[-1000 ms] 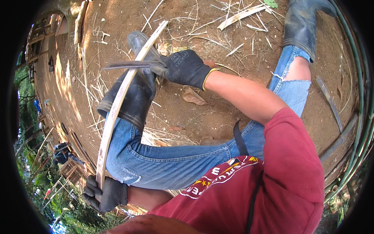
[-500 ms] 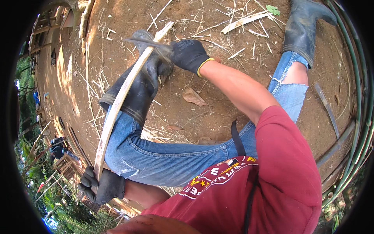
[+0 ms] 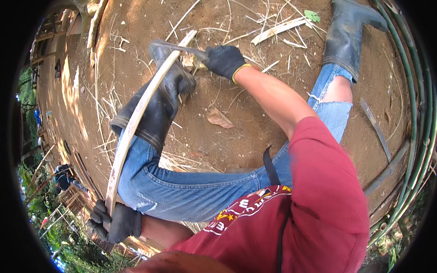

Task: The person sits on the ground and uses a curved knife to shave thin strips from a long piece of bamboo. They hold the bamboo with their left hand and repeatedly scrape the surface with the knife in their right hand, creating a pile of shavings.

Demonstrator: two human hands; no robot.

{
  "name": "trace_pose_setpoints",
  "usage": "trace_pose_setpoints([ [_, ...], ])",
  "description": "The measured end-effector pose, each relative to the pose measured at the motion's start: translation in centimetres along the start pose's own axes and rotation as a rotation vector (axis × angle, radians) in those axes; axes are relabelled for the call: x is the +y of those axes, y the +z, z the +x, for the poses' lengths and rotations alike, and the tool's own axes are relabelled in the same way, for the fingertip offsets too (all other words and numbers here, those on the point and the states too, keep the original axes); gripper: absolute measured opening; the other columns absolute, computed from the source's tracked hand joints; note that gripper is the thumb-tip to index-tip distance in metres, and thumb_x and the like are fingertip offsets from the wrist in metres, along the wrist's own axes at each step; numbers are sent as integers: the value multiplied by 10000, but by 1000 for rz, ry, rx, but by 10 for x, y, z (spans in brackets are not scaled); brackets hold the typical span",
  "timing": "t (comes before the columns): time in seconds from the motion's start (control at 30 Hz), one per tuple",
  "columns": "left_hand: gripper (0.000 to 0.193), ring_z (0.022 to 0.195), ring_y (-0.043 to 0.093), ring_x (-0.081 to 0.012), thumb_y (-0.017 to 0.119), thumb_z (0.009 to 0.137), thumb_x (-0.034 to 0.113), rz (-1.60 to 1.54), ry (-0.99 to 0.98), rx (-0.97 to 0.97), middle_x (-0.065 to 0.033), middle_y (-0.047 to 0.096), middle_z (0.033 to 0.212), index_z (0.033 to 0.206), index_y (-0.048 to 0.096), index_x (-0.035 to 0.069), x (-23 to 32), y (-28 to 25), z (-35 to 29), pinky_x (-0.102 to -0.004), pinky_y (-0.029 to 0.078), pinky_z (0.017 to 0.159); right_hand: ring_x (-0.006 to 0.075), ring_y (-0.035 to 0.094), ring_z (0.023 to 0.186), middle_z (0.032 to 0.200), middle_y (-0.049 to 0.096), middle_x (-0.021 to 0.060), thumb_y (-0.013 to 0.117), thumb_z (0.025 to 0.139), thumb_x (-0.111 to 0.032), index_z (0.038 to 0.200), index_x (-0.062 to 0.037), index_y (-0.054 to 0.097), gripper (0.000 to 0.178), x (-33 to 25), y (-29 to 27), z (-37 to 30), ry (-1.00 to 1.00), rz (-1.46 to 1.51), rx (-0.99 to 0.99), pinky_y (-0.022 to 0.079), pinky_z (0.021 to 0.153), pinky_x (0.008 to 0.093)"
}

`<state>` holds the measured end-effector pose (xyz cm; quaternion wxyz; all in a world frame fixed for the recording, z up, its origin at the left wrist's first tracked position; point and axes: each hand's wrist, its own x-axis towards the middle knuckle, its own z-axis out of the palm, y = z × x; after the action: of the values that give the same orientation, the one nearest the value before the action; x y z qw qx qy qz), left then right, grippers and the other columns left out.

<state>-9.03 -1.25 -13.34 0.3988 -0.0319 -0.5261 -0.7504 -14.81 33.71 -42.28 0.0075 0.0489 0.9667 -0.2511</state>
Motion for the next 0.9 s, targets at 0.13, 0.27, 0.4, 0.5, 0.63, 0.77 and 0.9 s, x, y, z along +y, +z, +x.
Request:
trace_pose_setpoints([
  [0.13,58,552,302,-137,460,853,89,-20,20,21,-25,305,681,868,453,34,-2,0,-2,-309,292,573,340,674,748,797,692,164,310,990,-557,1091,-118,676,581,-23,-16,0,33,72,-125,530,675,485],
  [0.27,73,556,280,-132,452,887,91,-40,-44,-23,-7,267,666,831,444,45,-4,10,0,-319,278,591,335,673,693,778,685,155,385,993,-460,1139,-121,636,446,26,5,5,-35,-153,23,537,624,460],
  [0.4,75,547,275,-135,450,887,91,55,35,110,-16,282,670,844,457,30,0,12,-6,-314,276,590,355,684,789,850,698,189,347,973,-528,999,-77,651,545,-27,-24,-4,75,31,-150,530,710,478],
  [0.5,65,541,269,-136,452,883,82,66,32,115,-21,290,673,852,464,25,-1,12,-4,-311,274,584,354,686,795,851,699,188,330,980,-512,1014,-66,642,546,11,-7,1,66,-55,-88,532,722,478],
  [0.63,65,550,268,-140,447,889,79,38,-8,80,-21,276,677,855,455,25,-2,9,-3,-311,275,582,346,687,825,858,700,176,323,982,-493,986,-84,657,529,16,-9,8,156,-122,-125,535,744,473],
  [0.77,73,564,264,-145,444,896,87,79,34,120,-22,261,677,875,463,20,2,10,-5,-311,268,588,352,680,753,810,691,174,409,960,-405,1027,-50,632,425,24,1,3,142,-109,-63,532,681,486],
  [0.9,87,569,256,-150,449,897,100,105,7,80,-24,249,679,898,468,15,3,10,-4,-316,262,586,362,686,861,928,700,192,345,977,-482,972,-81,689,528,27,4,7,313,-78,-116,533,766,480],
])
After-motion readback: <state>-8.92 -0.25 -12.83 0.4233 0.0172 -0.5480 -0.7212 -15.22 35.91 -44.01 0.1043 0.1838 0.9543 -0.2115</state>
